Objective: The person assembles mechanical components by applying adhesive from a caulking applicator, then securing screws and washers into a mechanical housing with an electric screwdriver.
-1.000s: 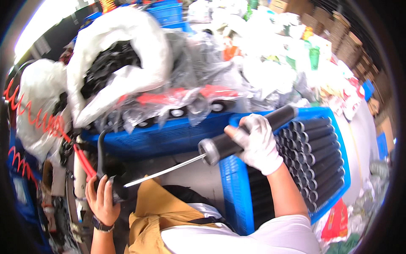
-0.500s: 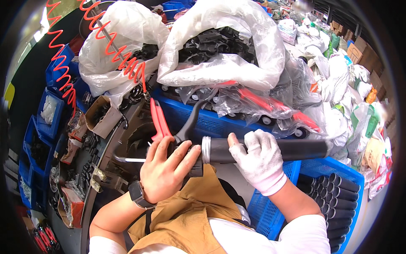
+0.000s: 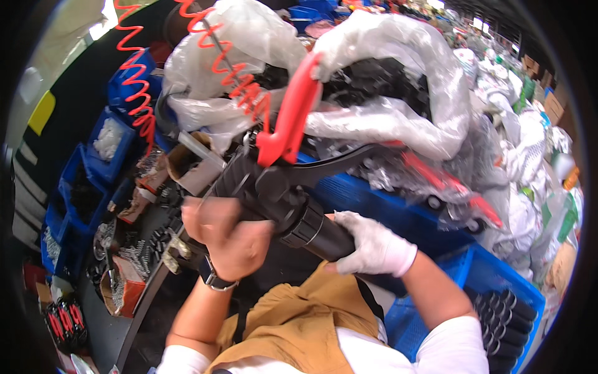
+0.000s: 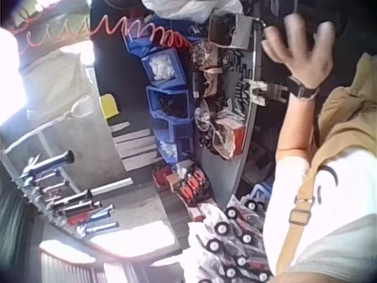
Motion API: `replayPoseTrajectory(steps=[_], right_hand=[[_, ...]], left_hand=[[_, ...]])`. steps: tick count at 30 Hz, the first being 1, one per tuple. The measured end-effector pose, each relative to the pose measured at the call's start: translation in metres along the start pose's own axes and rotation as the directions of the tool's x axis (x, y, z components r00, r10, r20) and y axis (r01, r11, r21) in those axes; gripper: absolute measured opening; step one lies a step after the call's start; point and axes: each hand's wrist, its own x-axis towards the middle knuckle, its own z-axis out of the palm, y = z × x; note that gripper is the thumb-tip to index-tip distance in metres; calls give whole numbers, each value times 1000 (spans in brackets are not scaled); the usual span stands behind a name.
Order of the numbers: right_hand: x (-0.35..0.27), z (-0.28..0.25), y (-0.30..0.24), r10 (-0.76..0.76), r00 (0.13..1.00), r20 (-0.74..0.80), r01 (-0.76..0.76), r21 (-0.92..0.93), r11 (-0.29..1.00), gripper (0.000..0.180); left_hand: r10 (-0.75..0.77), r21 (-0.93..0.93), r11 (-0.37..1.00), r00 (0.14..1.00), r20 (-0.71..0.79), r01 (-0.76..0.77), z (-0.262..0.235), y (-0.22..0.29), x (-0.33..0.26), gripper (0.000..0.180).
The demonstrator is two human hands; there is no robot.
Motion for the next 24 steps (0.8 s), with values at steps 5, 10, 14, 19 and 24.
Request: replayPoseTrajectory(steps=[5,10,14,19,24], right_hand=[[66,52,-35,-161,987,16,162,-114,980,82],[116,104,12,-342,450,825,-778,550,304,94],[118,93,1,-206,782,589,244,16,970,88],[147,139,39,-505,784,360,606,-273,747,78],[168,189,79,-606,168,778,-208,629,749,104]], left_hand=[[-684,-816,-508,447,577,276,10,8,-32,73],[-717,-737,-670,180,673,87,-34,-14,-49,60],[-954,-944,-278,-167,250,178,-93,-56,-82,48],[-982,-981,-29,-188,-8,191,-118,-78,-98,55],[-982,-994,-5,189,25,106,-120,-110,-119,74]])
